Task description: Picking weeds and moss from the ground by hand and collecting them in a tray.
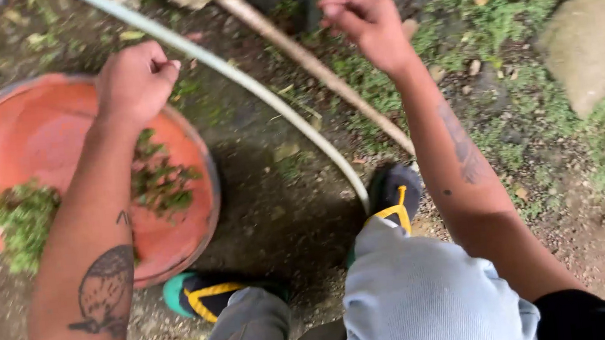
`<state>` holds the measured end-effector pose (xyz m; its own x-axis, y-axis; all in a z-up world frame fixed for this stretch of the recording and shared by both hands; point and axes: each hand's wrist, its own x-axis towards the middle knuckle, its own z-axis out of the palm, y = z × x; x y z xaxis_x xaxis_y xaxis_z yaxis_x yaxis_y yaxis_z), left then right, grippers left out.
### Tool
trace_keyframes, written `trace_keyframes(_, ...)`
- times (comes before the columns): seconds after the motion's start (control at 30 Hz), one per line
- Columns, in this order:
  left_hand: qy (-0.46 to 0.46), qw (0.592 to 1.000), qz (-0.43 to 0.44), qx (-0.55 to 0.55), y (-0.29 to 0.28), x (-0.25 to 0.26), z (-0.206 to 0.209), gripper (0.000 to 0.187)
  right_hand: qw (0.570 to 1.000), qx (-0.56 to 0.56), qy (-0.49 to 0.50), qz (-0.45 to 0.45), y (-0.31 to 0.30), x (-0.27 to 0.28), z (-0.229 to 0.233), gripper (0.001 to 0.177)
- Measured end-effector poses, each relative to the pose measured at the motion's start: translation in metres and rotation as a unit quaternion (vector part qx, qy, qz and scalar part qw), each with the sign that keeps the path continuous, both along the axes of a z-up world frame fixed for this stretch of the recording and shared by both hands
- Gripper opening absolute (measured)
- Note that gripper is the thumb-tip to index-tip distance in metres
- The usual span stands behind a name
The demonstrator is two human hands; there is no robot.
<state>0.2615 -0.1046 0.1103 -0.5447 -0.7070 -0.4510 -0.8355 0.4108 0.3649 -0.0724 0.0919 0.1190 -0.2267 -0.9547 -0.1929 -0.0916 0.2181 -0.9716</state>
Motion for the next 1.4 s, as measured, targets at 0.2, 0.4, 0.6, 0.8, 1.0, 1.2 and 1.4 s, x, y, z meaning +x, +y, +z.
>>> trace_keyframes(0.2, 0.135, 0.983, -0.123, -0.002, 0.046, -0.103, 0.002, 0.038, 0.965, 0.092, 0.211, -0.128, 0.113, -0.075, 0.003, 0.018)
trace_keyframes(0.4, 0.080, 0.966, -0.225, 0.097, 0.105, -0.191, -0.017, 0.019, 0.964, 0.195, 0.170, -0.061, 0.165, -0.047, -0.005, 0.013)
trace_keyframes(0.6, 0.142, 0.927, -0.311, 0.152, 0.163, -0.227, -0.073, 0.025, 0.971, 0.172, 0.164, 0.000, 0.162, -0.029, -0.020, 0.028)
trace_keyframes(0.8, 0.094, 0.926, -0.344, 0.122, 0.165, -0.233, -0.085, 0.034, 0.965, 0.127, 0.221, 0.066, 0.162, -0.033, -0.053, 0.025)
trace_keyframes(1.0, 0.103, 0.954, -0.264, 0.098, 0.133, -0.230, -0.080, 0.021, 0.952, 0.169, 0.249, 0.057, 0.167, -0.034, -0.068, 0.014)
trace_keyframes(1.2, 0.124, 0.951, -0.269, 0.089, 0.136, -0.238, -0.070, 0.023, 0.941, 0.213, 0.259, 0.046, 0.160, -0.037, -0.059, 0.012)
trace_keyframes(1.4, 0.111, 0.945, -0.288, 0.104, 0.137, -0.240, -0.057, 0.032, 0.954, 0.198, 0.186, 0.126, 0.145, -0.032, -0.015, 0.027)
